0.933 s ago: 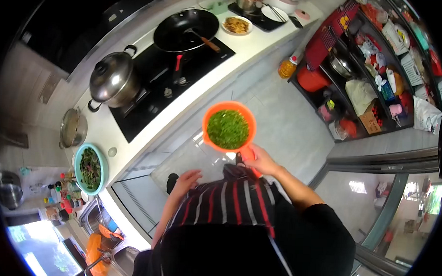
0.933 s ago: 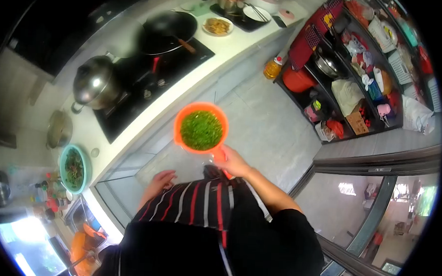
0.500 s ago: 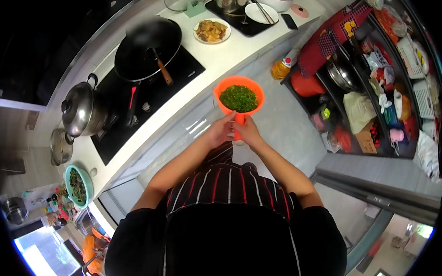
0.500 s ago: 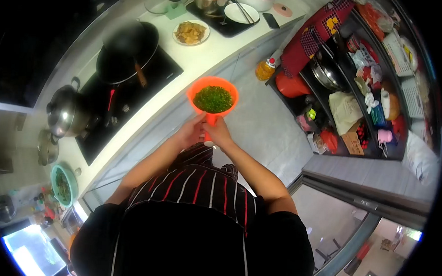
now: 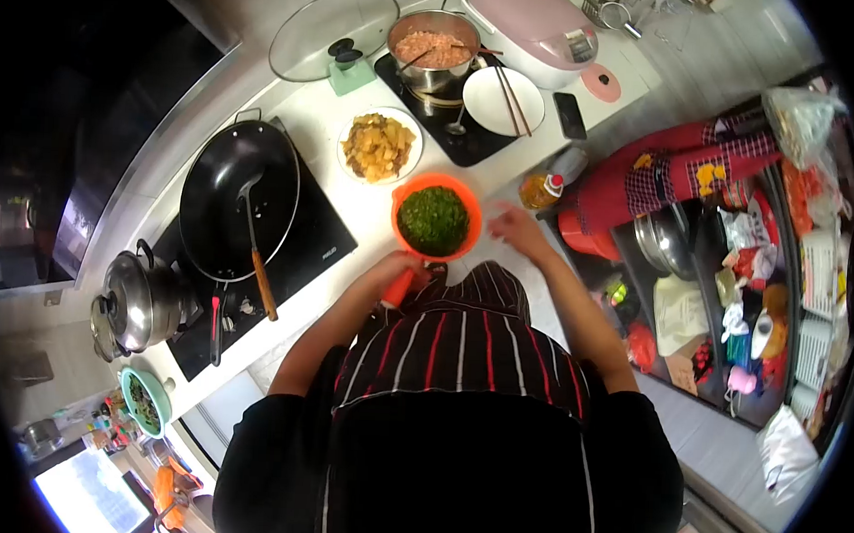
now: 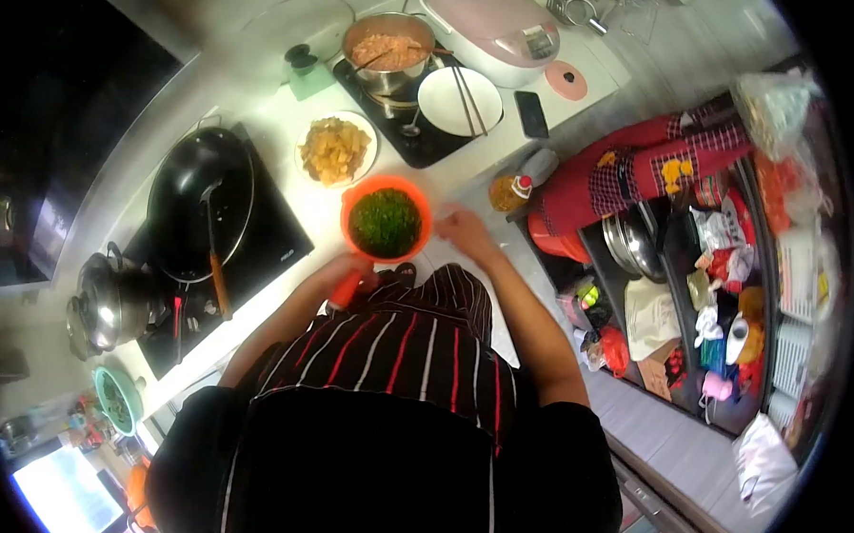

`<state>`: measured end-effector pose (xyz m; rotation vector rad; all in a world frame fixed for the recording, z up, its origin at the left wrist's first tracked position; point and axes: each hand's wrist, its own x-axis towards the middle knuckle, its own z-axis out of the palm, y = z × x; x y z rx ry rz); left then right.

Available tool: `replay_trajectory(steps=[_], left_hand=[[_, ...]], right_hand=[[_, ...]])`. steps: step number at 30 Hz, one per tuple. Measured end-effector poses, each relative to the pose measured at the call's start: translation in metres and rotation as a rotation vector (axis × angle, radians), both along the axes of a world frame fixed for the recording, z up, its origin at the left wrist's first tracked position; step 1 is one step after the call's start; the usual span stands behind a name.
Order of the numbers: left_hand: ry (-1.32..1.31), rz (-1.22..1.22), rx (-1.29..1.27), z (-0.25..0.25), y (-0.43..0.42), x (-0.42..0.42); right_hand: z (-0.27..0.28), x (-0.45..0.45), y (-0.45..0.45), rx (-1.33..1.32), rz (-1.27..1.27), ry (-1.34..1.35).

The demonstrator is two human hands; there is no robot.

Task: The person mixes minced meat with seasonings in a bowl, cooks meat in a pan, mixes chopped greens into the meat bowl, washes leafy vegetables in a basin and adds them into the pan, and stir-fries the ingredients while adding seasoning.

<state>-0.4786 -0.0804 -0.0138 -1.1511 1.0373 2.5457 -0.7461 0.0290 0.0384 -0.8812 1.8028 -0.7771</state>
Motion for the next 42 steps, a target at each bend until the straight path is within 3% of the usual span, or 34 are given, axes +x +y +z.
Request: replay_trajectory(steps=[4,8,9,11,14,17,21,22,25,26,27,28,29,31,33,34,37,39,41,42], left_hand=[[0.089,-0.014,-0.034,-0.037,-0.019,0.020],[0.056,0.044,-0.234,-0.055,-0.017,0.024],[0.026,0.023,-0.152,-0.079,-0.018,0.030],[0.006,0.153,0.002,-0.066,-0.009,0.027],[-0.276,0.166,-0.187,-0.015,0.009,-0.003],[-0.422,0.165,-0.260,-0.029,0.020,-0.007],[-0.530,0.202,-0.573,-0.023,0.033,-0.016],[-0.555,0.183,-0.527,-0.018,0.032,-0.015],[-0.976,-0.164,-0.653,0.005,0.023,-0.017],[-1.130,-0.177,-0.723,0.021,0.019,-0.021],[-1.174,-0.055,-0.842,0.019,0.017,-0.014],[-1.105,0.177,-0.933,0.026,0.008,-0.020],[-1.031,0.410,-1.016,0.042,-0.007,-0.026],[-0.812,0.673,-0.904,0.069,-0.052,-0.068],[-0.524,0.717,-1.012,0.051,-0.093,-0.103],[-0.482,0.744,-0.961,0.068,-0.118,-0.136],[-0.277,0.931,-0.552,0.058,-0.189,-0.201],[-0.111,0.959,-0.470,0.034,-0.228,-0.226],[-0.242,1.014,-0.571,0.032,-0.235,-0.240],[-0.175,1.051,-0.526,0.032,-0.233,-0.241]], right_hand=[[-0.043,-0.110,-0.081,-0.416,-0.275,0.227],[-0.013,-0.162,-0.185,-0.568,-0.035,0.449],[0.003,-0.165,-0.208,-0.561,0.026,0.472],[0.011,-0.167,-0.247,-0.688,0.189,0.556],[0.016,-0.166,-0.284,-0.621,0.496,0.412],[0.033,-0.146,-0.314,-0.732,0.818,0.762],[0.039,-0.090,-0.351,-0.583,1.135,0.781],[0.028,-0.077,-0.360,-0.645,1.170,0.858],[0.045,-0.070,-0.391,-0.509,1.139,0.853],[0.049,-0.085,-0.404,-0.597,0.977,0.761],[0.071,-0.105,-0.416,-0.431,0.905,0.619],[0.099,-0.124,-0.422,-0.354,0.887,0.666],[0.086,-0.152,-0.441,-0.255,0.813,0.531],[0.090,-0.198,-0.457,-0.257,0.741,0.434],[0.115,-0.207,-0.447,-0.273,0.722,0.249],[0.110,-0.204,-0.445,-0.285,0.733,0.174],[0.068,-0.180,-0.435,-0.320,0.835,-0.025],[0.028,-0.172,-0.433,-0.243,0.876,0.144],[0.004,-0.168,-0.422,-0.453,0.924,0.216],[0.003,-0.169,-0.418,-0.347,0.827,0.072]])
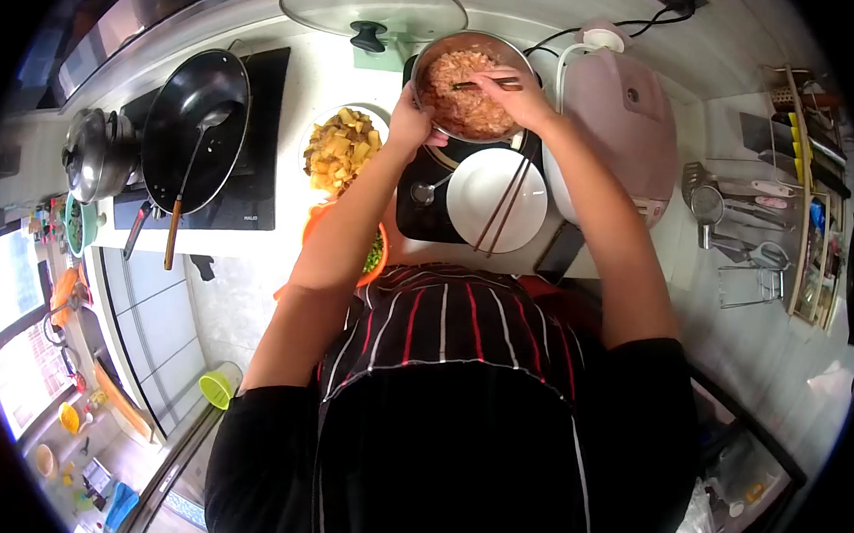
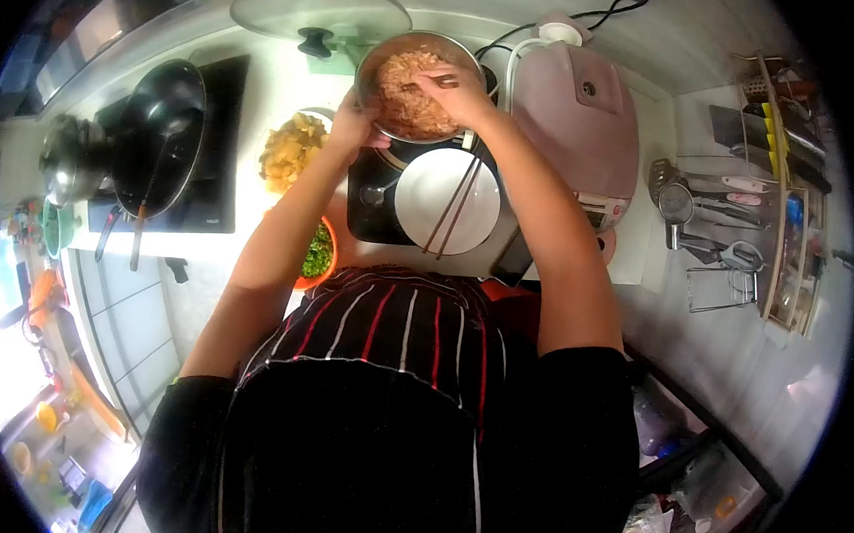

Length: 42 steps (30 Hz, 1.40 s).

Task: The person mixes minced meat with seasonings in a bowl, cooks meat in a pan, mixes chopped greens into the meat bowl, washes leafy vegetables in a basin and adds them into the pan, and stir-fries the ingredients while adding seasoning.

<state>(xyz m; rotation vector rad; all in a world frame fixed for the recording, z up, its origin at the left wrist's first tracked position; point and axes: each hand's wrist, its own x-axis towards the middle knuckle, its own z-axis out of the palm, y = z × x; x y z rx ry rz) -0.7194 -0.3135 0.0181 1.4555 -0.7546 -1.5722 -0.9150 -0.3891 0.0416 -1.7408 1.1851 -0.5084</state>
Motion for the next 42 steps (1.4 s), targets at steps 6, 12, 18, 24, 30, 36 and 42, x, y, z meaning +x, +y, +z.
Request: replay_trajectory(steps=[6,12,18,24,30,36,42], left_hand=[[0.173,0.138,0.032,-0.002,0.002,0.011],[0.276,0.159,0.083,0.005,0.003,0.012],[0.264,0.138,0.122,0.002,0.000,0.017],[0.370,0.224,0.083,0.002,0.003,0.008],[0.391,0.158,0.083,-0.002,0.003,0.013],[0.455,0.205,0.080,-0.003,0.003,0.005],[0.474,0.144,0.095,-0.004,0.005,0.013]], right_hand=[[0.059,-0.034,0.011,0.018,0.026,0.243],[0.051,0.014,0.025,0.208,0.234,0.154],[0.029,0.011,-0.026,0.067,0.109,-0.064],[0.051,-0.014,0.007,0.236,0.154,0.219],[0.025,0.025,-0.011,0.030,0.174,-0.128],[0.057,-0.006,0.006,0.021,0.106,0.178],[0.013,0.004,-0.014,0.091,-0.082,-0.159]])
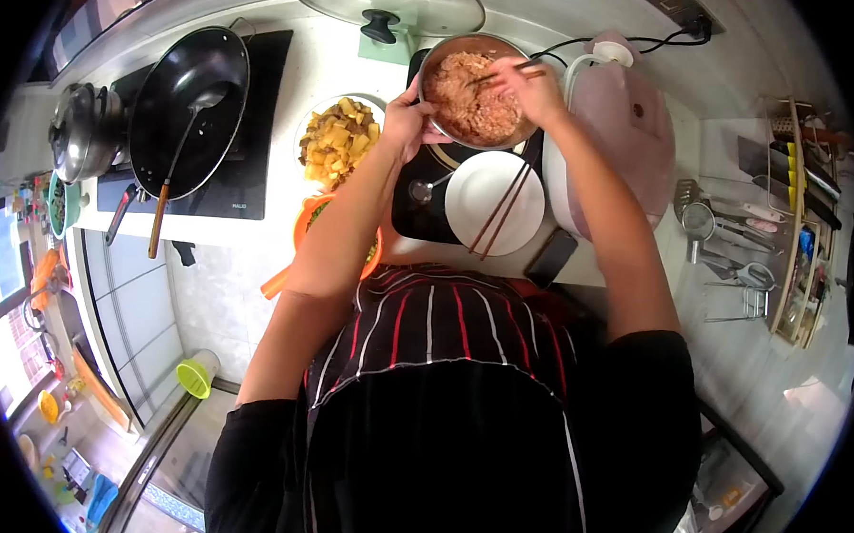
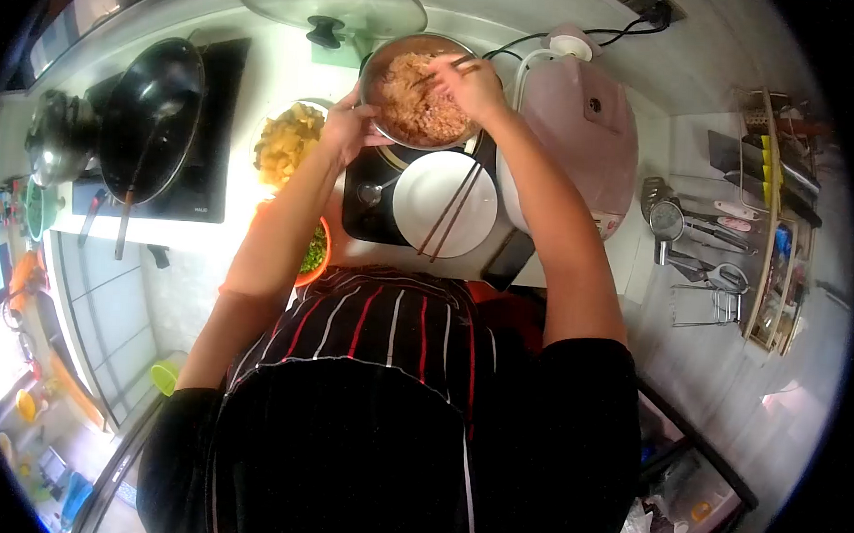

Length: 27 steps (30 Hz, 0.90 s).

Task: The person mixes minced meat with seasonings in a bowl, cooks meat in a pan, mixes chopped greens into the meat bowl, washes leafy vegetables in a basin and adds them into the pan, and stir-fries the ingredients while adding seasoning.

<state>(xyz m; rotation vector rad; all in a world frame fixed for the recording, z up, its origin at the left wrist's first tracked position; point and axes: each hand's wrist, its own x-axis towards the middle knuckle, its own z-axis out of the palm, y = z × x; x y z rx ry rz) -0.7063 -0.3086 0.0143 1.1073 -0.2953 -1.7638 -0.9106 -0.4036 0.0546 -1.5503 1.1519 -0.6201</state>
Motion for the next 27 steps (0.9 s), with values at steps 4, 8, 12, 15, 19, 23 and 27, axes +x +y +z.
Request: replay_trajectory(steps=[4,8,12,15,19,23,27], left_hand=[[0.010,-0.004,0.023,0.003,0.000,-0.001],[-0.006,0.026,0.001,-0.001,-0.002,-0.002],[-0.017,0.020,-0.006,-0.009,-0.003,-0.003],[-0.040,0.028,-0.007,-0.010,-0.007,-0.004],[-0.068,0.058,0.012,-0.003,-0.004,-0.002],[-0.087,0.022,0.037,-0.007,-0.005,-0.001],[-0.110,-0.002,0.024,-0.008,-0.007,-0.002]], right_hand=[[-0.005,0.012,0.004,-0.051,-0.010,-0.017],[0.027,-0.006,0.003,0.305,0.239,0.039],[0.033,-0.025,-0.036,0.039,0.065,0.182],[0.013,0.005,-0.019,-0.049,0.057,0.138],[0.020,-0.010,0.025,0.306,0.293,0.008],[0.007,-0.035,-0.023,0.135,0.215,0.133],[-0.010,0.025,0.001,-0.156,0.137,0.049]])
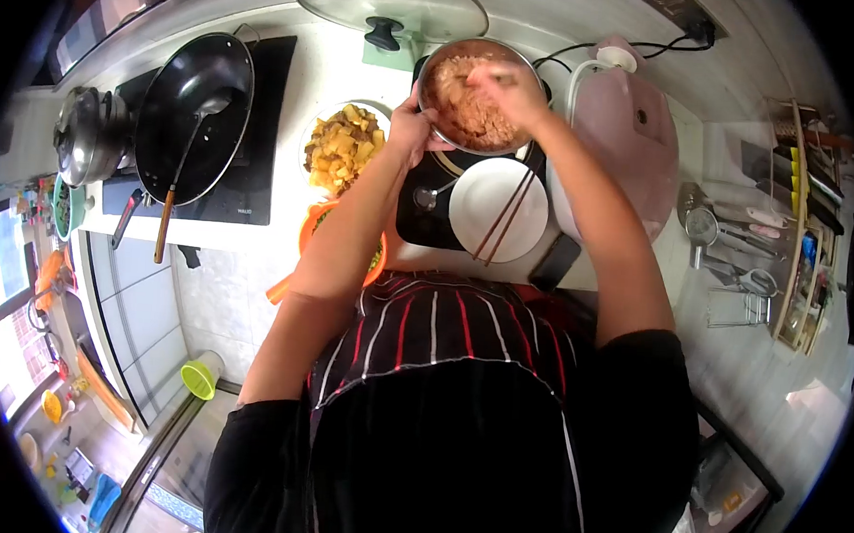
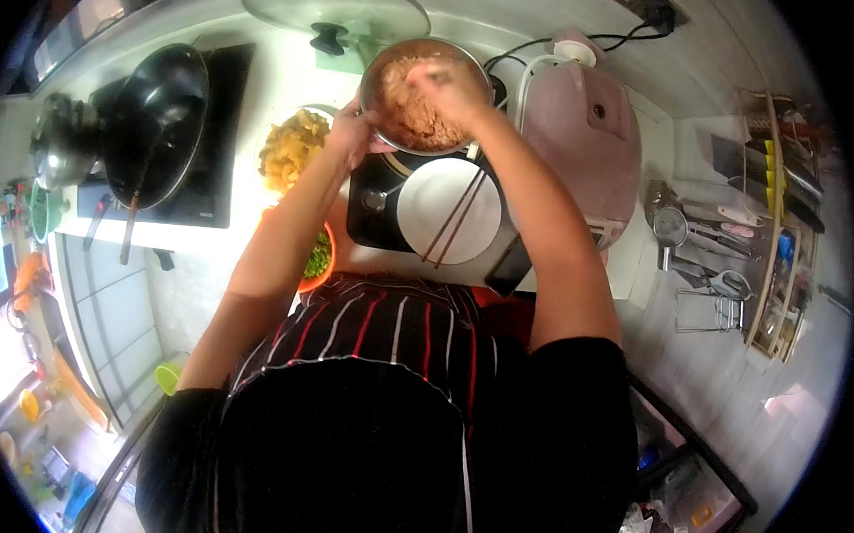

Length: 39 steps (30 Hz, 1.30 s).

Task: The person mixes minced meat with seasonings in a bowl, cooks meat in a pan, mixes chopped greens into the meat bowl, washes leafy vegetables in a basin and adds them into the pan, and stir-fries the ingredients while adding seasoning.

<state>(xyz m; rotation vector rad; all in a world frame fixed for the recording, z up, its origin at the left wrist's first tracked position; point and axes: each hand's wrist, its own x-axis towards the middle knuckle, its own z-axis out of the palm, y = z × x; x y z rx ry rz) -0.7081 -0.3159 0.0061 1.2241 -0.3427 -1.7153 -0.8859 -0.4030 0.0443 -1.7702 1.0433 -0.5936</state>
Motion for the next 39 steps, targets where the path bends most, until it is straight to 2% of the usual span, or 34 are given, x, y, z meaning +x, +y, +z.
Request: replay_trajectory(steps=[2,4,5,6,8,9,12,13,16,18,19,20,22,24,25,27,30,34,38,39], left_hand=[[-0.007,-0.001,0.014,0.000,0.000,0.003],[-0.011,-0.090,0.076,-0.004,-0.003,0.008],[-0.017,-0.129,0.124,-0.002,-0.005,0.010],[-0.023,-0.171,0.171,-0.002,-0.006,0.012],[-0.005,-0.265,0.272,-0.001,-0.012,0.011],[0.005,-0.306,0.323,-0.003,-0.013,0.011],[0.135,-0.163,0.242,-0.014,-0.015,0.000],[0.170,-0.138,0.193,-0.018,-0.017,-0.001],[0.170,-0.136,0.225,-0.006,-0.016,-0.001],[0.134,-0.081,0.221,0.009,-0.007,0.001],[0.113,-0.036,0.288,-0.007,-0.007,0.000],[0.127,-0.058,0.230,0.005,0.003,0.003],[0.108,-0.070,0.178,0.041,0.024,0.007],[0.206,-0.094,0.197,0.043,0.042,0.013],[0.167,-0.081,0.164,0.052,0.054,0.014],[0.146,-0.021,0.154,0.091,0.084,0.017],[0.197,0.061,0.162,0.133,0.133,0.030],[0.198,0.171,0.136,0.164,0.220,0.070],[0.065,0.364,0.109,0.211,0.316,0.105],[0.130,0.412,0.113,0.210,0.342,0.119]], right_hand=[[0.014,-0.008,0.021,-0.035,0.270,-0.008],[0.021,-0.037,0.017,0.470,0.130,-0.110],[0.022,-0.055,0.000,0.453,0.079,0.054],[0.031,-0.066,-0.013,0.344,0.107,0.045],[0.034,-0.067,-0.025,0.144,-0.152,0.101],[0.045,-0.050,-0.015,0.183,-0.182,-0.006],[0.030,-0.027,0.000,0.119,-0.070,0.030],[0.033,-0.026,0.006,0.188,-0.087,0.007],[0.040,-0.046,0.008,0.231,-0.214,-0.238],[0.062,-0.061,0.001,0.146,-0.259,-0.047],[0.075,-0.065,0.001,0.138,-0.253,-0.064],[0.087,-0.065,0.004,0.132,-0.251,-0.081],[0.108,-0.057,0.014,0.081,-0.194,-0.029],[0.130,-0.046,0.028,0.074,-0.093,-0.038],[0.142,-0.037,0.035,0.063,-0.039,-0.055],[0.178,-0.011,0.055,0.037,0.030,-0.075],[0.220,0.029,0.079,-0.098,0.445,-0.099],[0.248,0.083,0.123,-0.270,0.705,0.042],[0.289,0.119,0.186,-0.143,0.710,0.132],[0.289,0.130,0.205,-0.179,0.776,0.108]])
